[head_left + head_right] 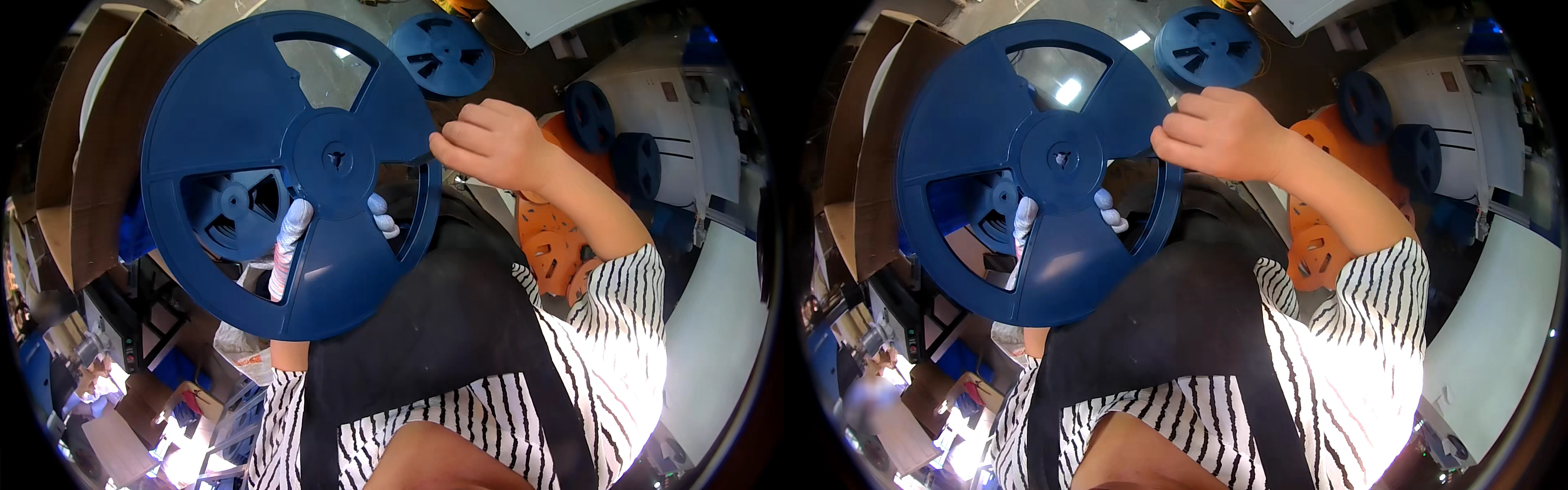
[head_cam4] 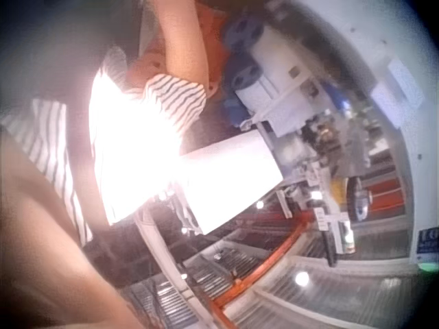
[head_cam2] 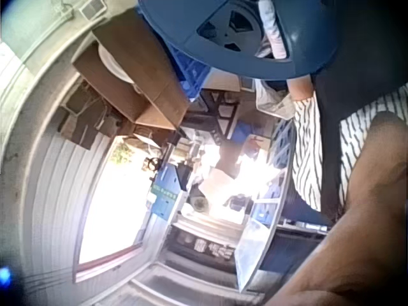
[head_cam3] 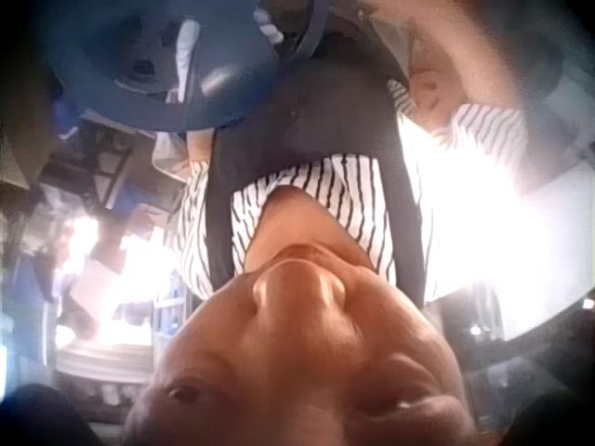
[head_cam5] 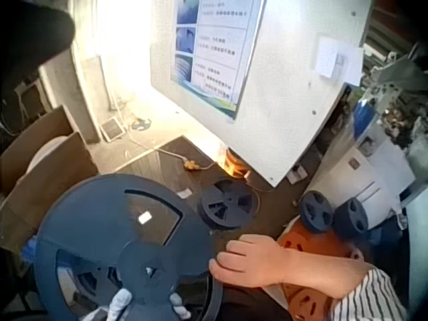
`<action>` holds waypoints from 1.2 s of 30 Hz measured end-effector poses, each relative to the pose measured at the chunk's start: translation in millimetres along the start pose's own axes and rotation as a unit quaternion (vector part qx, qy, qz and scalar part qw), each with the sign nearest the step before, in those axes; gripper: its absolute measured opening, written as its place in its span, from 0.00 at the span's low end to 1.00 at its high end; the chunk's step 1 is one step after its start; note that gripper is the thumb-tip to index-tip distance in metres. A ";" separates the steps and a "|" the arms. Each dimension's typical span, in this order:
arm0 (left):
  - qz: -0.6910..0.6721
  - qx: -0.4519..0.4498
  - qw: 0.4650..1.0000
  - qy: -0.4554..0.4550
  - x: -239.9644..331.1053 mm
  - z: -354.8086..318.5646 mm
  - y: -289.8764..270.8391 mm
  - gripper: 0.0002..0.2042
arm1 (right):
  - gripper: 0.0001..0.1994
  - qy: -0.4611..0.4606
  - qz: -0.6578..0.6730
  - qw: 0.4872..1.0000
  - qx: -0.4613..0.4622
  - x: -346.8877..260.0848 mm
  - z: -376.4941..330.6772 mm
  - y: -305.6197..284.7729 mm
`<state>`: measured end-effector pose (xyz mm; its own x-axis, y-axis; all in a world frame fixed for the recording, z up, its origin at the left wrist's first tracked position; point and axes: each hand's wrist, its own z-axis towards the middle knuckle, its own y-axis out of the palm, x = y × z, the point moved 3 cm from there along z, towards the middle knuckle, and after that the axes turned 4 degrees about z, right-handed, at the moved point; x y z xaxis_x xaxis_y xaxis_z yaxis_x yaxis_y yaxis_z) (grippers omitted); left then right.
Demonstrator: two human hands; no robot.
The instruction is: The person uses a utility knife to trim excess plastic from the edges of blue plastic spools. They hold each spool with a gloved left hand and scrape the knife along the rim, then place the spool into a blue bin. The process repeats for multiple spools in a workshop setting.
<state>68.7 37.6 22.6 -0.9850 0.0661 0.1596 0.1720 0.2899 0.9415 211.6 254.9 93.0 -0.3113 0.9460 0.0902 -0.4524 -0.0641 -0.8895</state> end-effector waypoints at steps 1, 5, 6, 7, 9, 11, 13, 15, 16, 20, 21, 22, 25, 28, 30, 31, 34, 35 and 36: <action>0.008 -0.016 1.000 0.006 1.2 -0.7 -1.6 0.40 | 0.09 0.073 0.043 0.996 -0.008 6.5 8.4 -6.8; 0.059 -0.050 0.994 0.074 14.8 21.0 6.0 0.40 | 0.11 0.524 0.471 0.710 -0.003 35.4 37.5 -6.9; 0.105 -0.046 0.987 0.112 20.6 26.1 -0.4 0.40 | 0.11 0.526 0.531 0.664 -0.022 35.1 48.8 -2.0; 0.225 -0.075 0.958 0.161 34.4 35.8 -4.9 0.39 | 0.12 0.525 0.587 0.615 -0.043 33.0 61.1 2.3; 0.405 -0.071 0.880 0.237 56.4 49.4 -23.3 0.36 | 0.14 0.505 0.657 0.556 -0.070 21.4 80.3 15.9; 0.515 0.100 0.804 0.281 66.1 53.0 -85.5 0.37 | 0.14 0.509 0.651 0.552 -0.114 15.0 95.1 16.9; 0.545 0.095 0.785 0.279 72.3 40.4 -63.6 0.37 | 0.15 0.490 0.643 0.571 -0.144 5.7 107.3 13.2; 0.536 0.044 0.801 0.264 69.7 61.0 -56.9 0.37 | 0.15 0.503 0.614 0.589 -0.154 3.0 105.6 13.1; 0.537 0.065 0.796 0.270 69.6 41.5 -48.9 0.37 | 0.14 0.480 0.623 0.589 -0.185 0.0 116.0 9.8; 0.543 0.058 0.794 0.266 66.7 44.3 -47.9 0.37 | 0.15 0.446 0.627 0.595 -0.231 -6.0 121.2 10.0; 0.544 0.050 0.795 0.263 65.9 47.9 -47.9 0.37 | 0.15 0.446 0.617 0.600 -0.245 -5.4 119.1 10.6; 0.546 0.041 0.796 0.259 64.0 52.6 -48.1 0.37 | 0.16 0.458 0.604 0.594 -0.268 -5.9 117.4 8.6; 0.552 0.052 0.790 0.262 64.2 42.3 -42.0 0.37 | 0.16 0.440 0.613 0.588 -0.290 -8.1 120.3 -1.5; 0.552 0.055 0.789 0.264 63.3 40.5 -42.9 0.38 | 0.16 0.439 0.607 0.583 -0.315 -13.8 121.3 -6.2; 0.547 0.048 0.793 0.263 63.0 40.4 -42.0 0.38 | 0.16 0.432 0.603 0.578 -0.339 -16.9 120.7 -15.5; 0.548 0.048 0.792 0.265 63.2 41.2 -42.3 0.38 | 0.16 0.446 0.598 0.566 -0.351 -19.7 122.5 -21.4; 0.551 0.046 0.791 0.261 64.6 40.2 -40.5 0.38 | 0.16 0.435 0.594 0.574 -0.358 -26.1 122.3 -29.1; 0.550 0.045 0.792 0.262 63.8 39.2 -39.5 0.38 | 0.15 0.428 0.604 0.577 -0.346 -28.1 121.5 -29.5; 0.550 0.046 0.792 0.262 63.0 38.9 -38.9 0.38 | 0.15 0.421 0.613 0.579 -0.334 -30.2 119.8 -29.1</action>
<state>0.6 67.7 -15.5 -0.1052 -0.0715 0.9919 0.9074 0.4012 0.1252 134.0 190.2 169.8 0.5894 0.1564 -0.7926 0.1894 -0.9805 -0.0526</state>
